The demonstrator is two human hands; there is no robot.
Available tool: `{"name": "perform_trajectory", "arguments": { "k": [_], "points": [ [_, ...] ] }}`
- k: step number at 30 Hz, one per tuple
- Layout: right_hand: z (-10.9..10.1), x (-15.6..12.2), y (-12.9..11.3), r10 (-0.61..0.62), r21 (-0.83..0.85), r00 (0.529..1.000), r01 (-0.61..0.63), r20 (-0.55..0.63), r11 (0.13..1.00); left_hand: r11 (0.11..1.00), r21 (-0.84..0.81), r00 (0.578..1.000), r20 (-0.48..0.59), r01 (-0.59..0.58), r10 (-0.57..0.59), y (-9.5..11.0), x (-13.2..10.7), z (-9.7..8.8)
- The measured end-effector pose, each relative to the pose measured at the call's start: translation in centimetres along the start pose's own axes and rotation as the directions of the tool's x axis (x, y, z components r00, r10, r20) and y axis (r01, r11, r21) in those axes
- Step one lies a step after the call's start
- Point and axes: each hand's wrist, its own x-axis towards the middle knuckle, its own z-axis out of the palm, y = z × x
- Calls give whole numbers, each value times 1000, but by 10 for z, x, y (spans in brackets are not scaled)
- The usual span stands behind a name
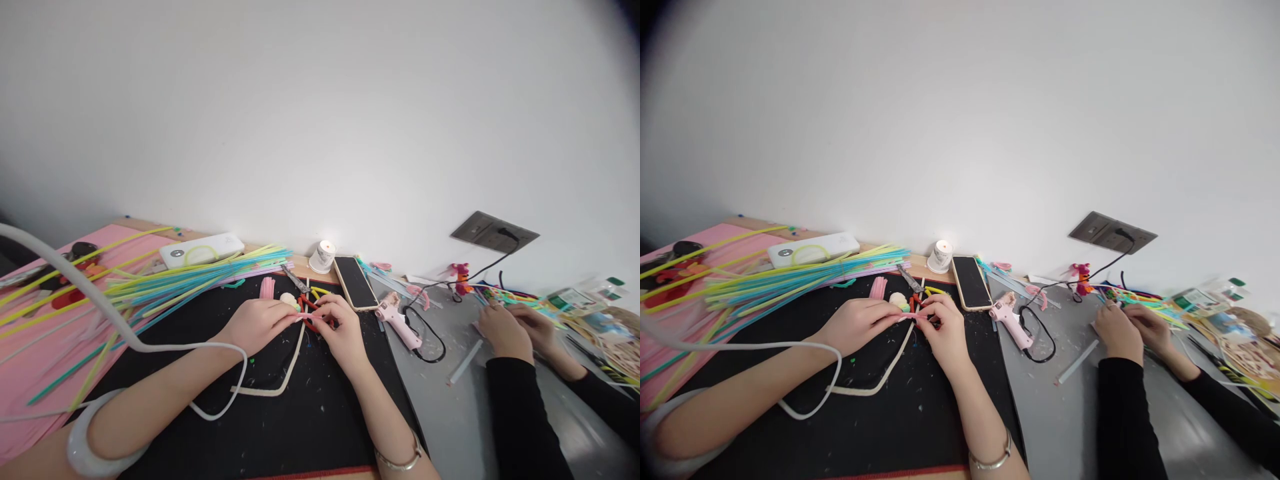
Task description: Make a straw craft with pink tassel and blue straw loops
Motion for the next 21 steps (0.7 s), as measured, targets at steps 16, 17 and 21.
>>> {"name": "perform_trajectory", "arguments": {
  "k": [16,17,21],
  "points": [
    [6,-2,2,-13,11,998,14,-56,1000,1000,23,1000,-18,-1,1,-1,1,-2],
    [6,-2,2,-12,11,998,12,-60,1000,1000,20,1000,-26,-1,1,-1,2,-3],
    [5,-1,0,-11,26,997,13,-75,1000,1000,9,999,-46,4,-4,0,3,-2]
  ]
}}
